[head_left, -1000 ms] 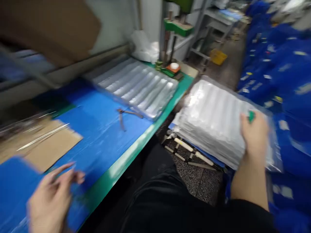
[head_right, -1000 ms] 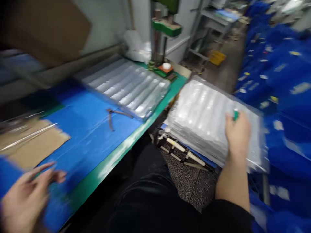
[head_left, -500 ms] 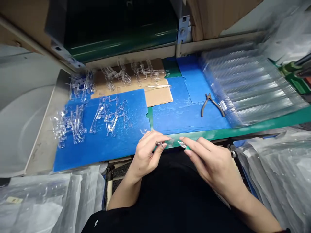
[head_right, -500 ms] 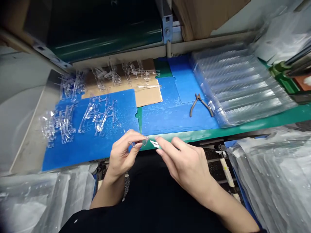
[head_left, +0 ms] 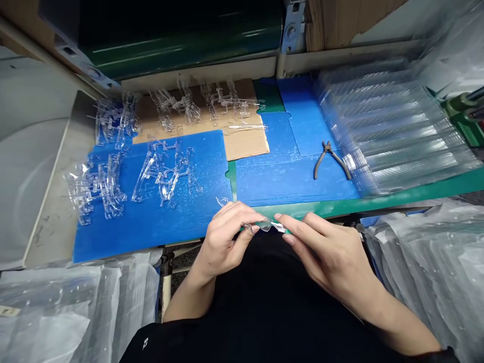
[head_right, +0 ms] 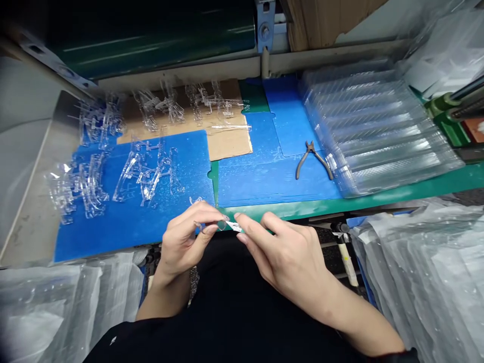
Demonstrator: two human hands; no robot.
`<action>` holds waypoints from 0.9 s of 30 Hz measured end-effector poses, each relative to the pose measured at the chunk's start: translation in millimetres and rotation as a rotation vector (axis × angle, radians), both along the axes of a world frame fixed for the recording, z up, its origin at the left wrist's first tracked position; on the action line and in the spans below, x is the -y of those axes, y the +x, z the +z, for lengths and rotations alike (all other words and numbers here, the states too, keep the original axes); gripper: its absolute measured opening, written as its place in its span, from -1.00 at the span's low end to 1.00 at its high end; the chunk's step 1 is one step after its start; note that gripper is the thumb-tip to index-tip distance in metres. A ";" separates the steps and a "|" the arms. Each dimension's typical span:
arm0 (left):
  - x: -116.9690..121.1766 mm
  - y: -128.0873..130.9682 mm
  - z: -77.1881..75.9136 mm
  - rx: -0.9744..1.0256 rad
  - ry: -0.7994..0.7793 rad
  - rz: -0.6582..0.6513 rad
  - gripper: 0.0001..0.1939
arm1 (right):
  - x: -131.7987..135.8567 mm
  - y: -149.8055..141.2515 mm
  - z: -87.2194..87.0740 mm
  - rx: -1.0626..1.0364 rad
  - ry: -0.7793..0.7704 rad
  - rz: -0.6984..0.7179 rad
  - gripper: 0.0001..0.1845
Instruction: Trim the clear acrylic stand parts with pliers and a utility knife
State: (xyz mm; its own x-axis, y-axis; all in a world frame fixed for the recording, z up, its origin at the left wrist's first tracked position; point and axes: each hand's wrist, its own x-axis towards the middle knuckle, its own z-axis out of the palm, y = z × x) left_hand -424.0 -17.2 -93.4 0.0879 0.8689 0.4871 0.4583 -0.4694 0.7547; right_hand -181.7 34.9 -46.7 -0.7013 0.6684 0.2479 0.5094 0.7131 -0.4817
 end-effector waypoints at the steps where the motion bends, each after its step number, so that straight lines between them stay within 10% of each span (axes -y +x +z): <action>1: -0.1 0.2 -0.1 0.007 -0.009 -0.009 -0.77 | -0.2 0.4 0.4 -0.002 0.002 -0.003 -0.67; 11: 4.2 5.7 3.0 0.104 -0.145 -0.056 -0.79 | -25.4 3.0 -19.5 0.023 -0.058 -0.188 -0.67; 27: 6.6 8.0 3.0 0.434 -0.373 -0.302 -0.80 | -4.5 1.6 -11.6 -0.215 -0.131 0.174 -0.73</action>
State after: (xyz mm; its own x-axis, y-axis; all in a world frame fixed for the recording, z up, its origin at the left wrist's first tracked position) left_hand -416.0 -23.9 -90.4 0.2179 0.9545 0.2034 -0.0363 -0.2003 0.9791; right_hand -180.1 39.5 -58.3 -0.7487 0.5792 0.3226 0.2614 0.7050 -0.6592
